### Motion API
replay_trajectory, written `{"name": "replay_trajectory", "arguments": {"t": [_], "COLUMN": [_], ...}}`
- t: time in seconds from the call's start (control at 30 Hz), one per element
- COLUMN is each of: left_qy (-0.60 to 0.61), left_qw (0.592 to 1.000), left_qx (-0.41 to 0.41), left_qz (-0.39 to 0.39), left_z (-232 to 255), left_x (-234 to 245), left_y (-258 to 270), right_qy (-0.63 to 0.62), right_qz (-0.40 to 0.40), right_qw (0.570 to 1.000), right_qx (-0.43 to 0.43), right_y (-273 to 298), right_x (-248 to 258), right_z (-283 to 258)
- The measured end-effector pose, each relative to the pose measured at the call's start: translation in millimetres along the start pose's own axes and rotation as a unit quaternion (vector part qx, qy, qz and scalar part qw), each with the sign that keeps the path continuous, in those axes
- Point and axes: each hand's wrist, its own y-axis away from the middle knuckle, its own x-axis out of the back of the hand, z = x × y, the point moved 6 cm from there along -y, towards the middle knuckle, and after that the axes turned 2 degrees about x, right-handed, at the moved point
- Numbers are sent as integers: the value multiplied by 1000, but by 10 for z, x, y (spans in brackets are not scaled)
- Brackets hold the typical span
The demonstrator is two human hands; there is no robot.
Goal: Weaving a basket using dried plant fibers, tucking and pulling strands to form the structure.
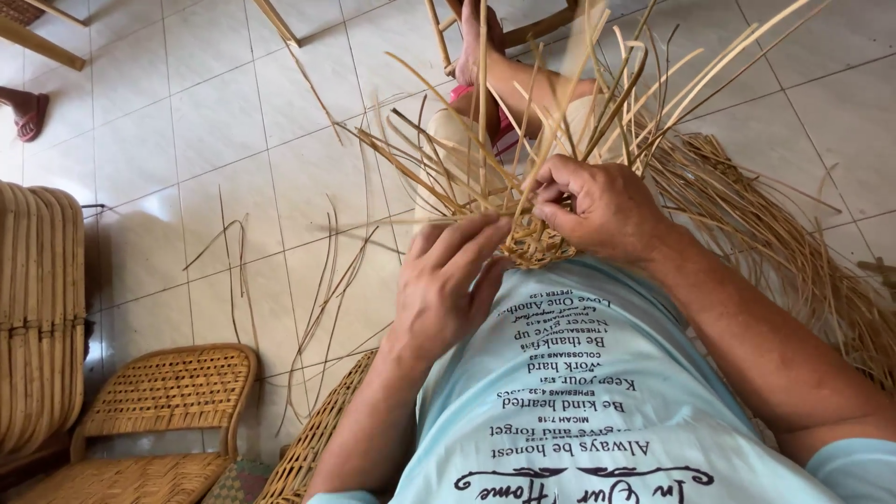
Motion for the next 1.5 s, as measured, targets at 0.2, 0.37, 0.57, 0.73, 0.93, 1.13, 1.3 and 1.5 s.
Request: {"name": "replay_trajectory", "arguments": {"t": [0.2, 0.37, 0.57, 0.73, 0.93, 1.13, 1.3, 1.5], "left_qy": [-70, -39, -1, 34, 54, -6, 51, 88], "left_qw": [997, 999, 996, 991, 994, 999, 995, 989], "left_qx": [-10, 31, 76, 117, 75, 5, 56, 86], "left_qz": [-13, 18, 54, 61, 63, 48, 64, 79], "left_z": [-353, -288, -441, -524, -484, -395, -513, -521], "left_x": [-505, -470, -562, -647, -530, -467, -456, -413], "left_y": [-142, -146, -110, -91, -81, 30, 94, 126], "right_qy": [12, -16, -69, -100, -65, 24, -29, 4], "right_qz": [-63, -99, -51, 11, 25, 28, 185, 184], "right_qw": [998, 995, 996, 994, 992, 985, 959, 976], "right_qx": [13, -5, -9, 34, 105, 171, 212, 116], "right_y": [-23, -32, -52, 22, 13, 189, 483, 579], "right_x": [16, 7, -97, -111, 28, 25, 282, 127], "right_z": [-35, 71, 121, 170, -215, -102, 435, 689]}}
